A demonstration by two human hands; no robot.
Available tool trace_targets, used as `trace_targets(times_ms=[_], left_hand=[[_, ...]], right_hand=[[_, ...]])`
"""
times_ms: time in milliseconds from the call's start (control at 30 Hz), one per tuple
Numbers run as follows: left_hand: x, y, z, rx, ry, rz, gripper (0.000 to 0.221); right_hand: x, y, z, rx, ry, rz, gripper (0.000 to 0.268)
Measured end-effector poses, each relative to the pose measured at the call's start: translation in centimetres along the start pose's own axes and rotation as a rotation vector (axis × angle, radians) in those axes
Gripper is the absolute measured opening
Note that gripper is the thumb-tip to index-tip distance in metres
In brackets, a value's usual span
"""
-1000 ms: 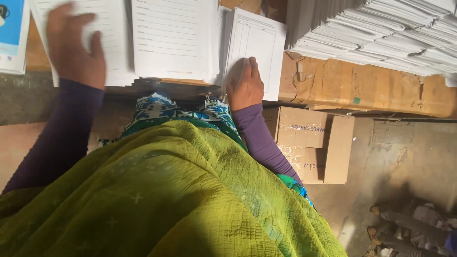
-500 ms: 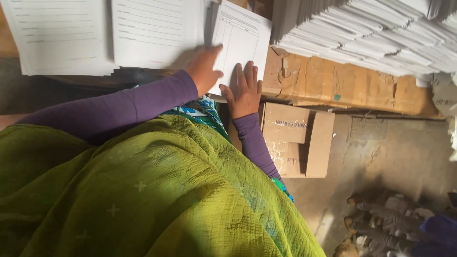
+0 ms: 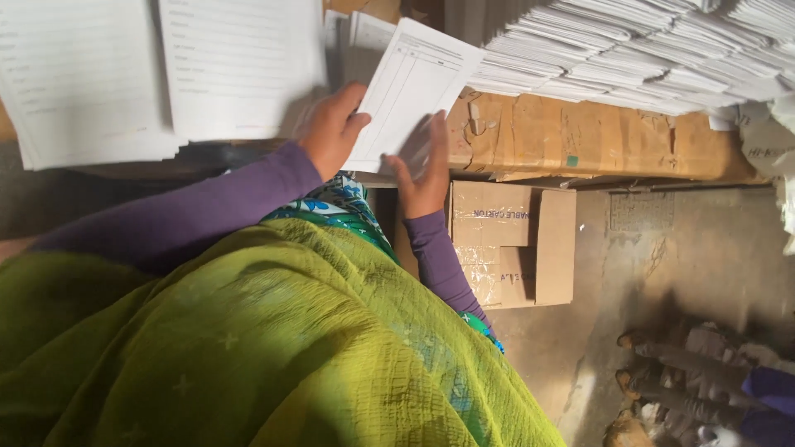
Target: Manually collating and stacking printed paper sheets to assemble booklets on a production floor.
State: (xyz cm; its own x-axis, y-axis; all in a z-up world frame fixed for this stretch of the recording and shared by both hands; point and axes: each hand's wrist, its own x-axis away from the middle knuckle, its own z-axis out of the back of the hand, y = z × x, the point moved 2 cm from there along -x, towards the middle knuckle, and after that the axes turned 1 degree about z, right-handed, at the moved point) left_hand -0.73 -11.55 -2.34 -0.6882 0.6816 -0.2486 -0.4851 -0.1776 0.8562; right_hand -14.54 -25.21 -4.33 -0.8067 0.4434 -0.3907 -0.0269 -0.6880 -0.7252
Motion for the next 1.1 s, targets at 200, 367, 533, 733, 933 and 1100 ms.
trace_targets(times_ms=[200, 367, 533, 733, 933, 1100], left_hand=[[2.2, 1.8, 3.2, 0.086, 0.132, -0.136, 0.012], [3.1, 1.6, 4.2, 0.030, 0.190, -0.177, 0.016], [3.3, 0.9, 4.9, 0.269, 0.181, -0.211, 0.005], [2.2, 6.7, 11.3, 0.003, 0.172, -0.347, 0.077], [3.6, 6.6, 11.8, -0.264, 0.178, -0.404, 0.036], [6.6, 4.9, 10.1, -0.315, 0.173, -0.403, 0.062]], right_hand=[[-2.1, 0.5, 1.4, -0.649, 0.114, -0.106, 0.043], [-1.5, 2.7, 0.2, -0.712, 0.153, -0.206, 0.029], [-1.3, 2.6, 0.4, -0.721, 0.180, -0.165, 0.026], [-0.1, 3.3, 0.7, -0.711, 0.096, -0.181, 0.015], [0.6, 3.6, -0.1, -0.800, -0.058, -0.195, 0.036], [2.1, 3.5, -0.3, -0.941, -0.115, -0.291, 0.029]])
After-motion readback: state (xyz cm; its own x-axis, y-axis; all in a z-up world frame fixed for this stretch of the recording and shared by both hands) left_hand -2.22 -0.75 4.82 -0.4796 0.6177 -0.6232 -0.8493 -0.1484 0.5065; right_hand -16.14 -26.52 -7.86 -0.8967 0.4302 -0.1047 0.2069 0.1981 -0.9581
